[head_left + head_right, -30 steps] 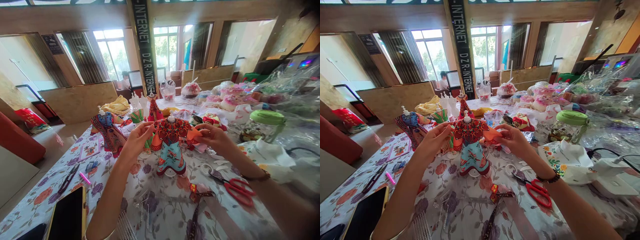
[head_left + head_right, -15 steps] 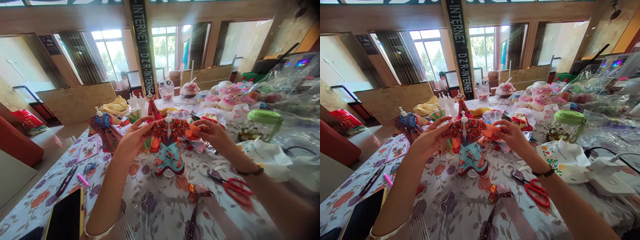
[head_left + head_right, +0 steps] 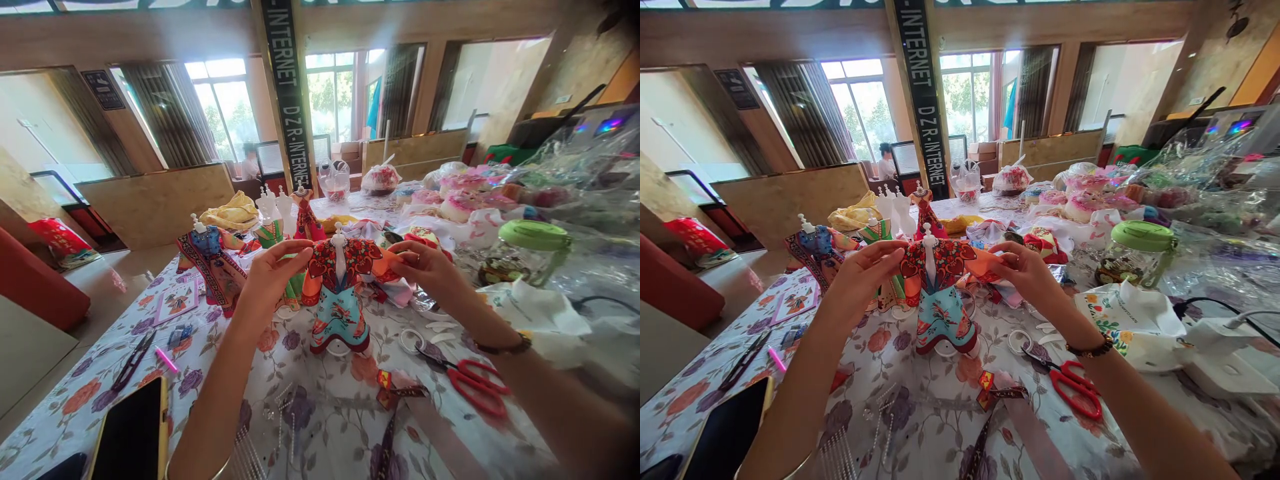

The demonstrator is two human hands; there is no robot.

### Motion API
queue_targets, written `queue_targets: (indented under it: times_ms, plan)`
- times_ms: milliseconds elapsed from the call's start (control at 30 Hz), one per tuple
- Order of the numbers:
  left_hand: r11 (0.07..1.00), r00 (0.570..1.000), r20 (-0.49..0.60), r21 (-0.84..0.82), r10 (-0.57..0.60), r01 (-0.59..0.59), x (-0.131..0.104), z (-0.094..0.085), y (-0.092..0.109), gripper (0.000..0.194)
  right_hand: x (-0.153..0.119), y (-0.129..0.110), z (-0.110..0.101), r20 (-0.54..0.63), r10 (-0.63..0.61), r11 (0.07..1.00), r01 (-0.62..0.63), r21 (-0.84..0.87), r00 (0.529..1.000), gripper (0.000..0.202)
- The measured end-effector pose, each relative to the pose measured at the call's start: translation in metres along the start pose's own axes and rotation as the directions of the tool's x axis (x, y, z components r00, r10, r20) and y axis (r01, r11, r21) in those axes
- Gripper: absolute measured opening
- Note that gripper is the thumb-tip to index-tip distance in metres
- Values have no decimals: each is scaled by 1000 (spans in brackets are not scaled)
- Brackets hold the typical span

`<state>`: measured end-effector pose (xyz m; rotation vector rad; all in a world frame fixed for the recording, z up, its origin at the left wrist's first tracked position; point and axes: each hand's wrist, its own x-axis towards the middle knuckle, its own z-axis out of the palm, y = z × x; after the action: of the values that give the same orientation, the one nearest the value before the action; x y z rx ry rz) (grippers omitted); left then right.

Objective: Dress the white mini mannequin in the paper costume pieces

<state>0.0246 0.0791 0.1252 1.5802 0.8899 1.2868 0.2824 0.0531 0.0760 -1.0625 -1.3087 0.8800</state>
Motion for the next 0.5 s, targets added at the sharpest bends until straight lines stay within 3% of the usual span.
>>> queue_targets:
  times_ms: [100, 200, 300, 400, 500]
  plan:
    - [981, 989, -99, 170, 112, -94, -7, 4, -2, 27, -6, 2, 1, 44, 1, 1000, -1, -2, 999, 40]
    - [914, 936, -177, 330, 305, -236, -12, 8, -4, 24, -11, 4, 2, 58, -27, 998, 30, -52, 998, 38]
    - [785, 843, -180, 500, 506, -365, -17, 12, -5, 20, -13, 4, 5, 36, -82, 989, 86, -123, 996, 35]
    - [585, 717, -103, 662, 690, -468, -21, 18, -6, 21, -16, 0, 11, -44, -180, 959, 165, -230, 983, 32]
    - [397, 621, 4, 766, 784, -506, -25, 24, -9, 21, -24, -11, 23, -177, -360, 872, 262, -413, 916, 24]
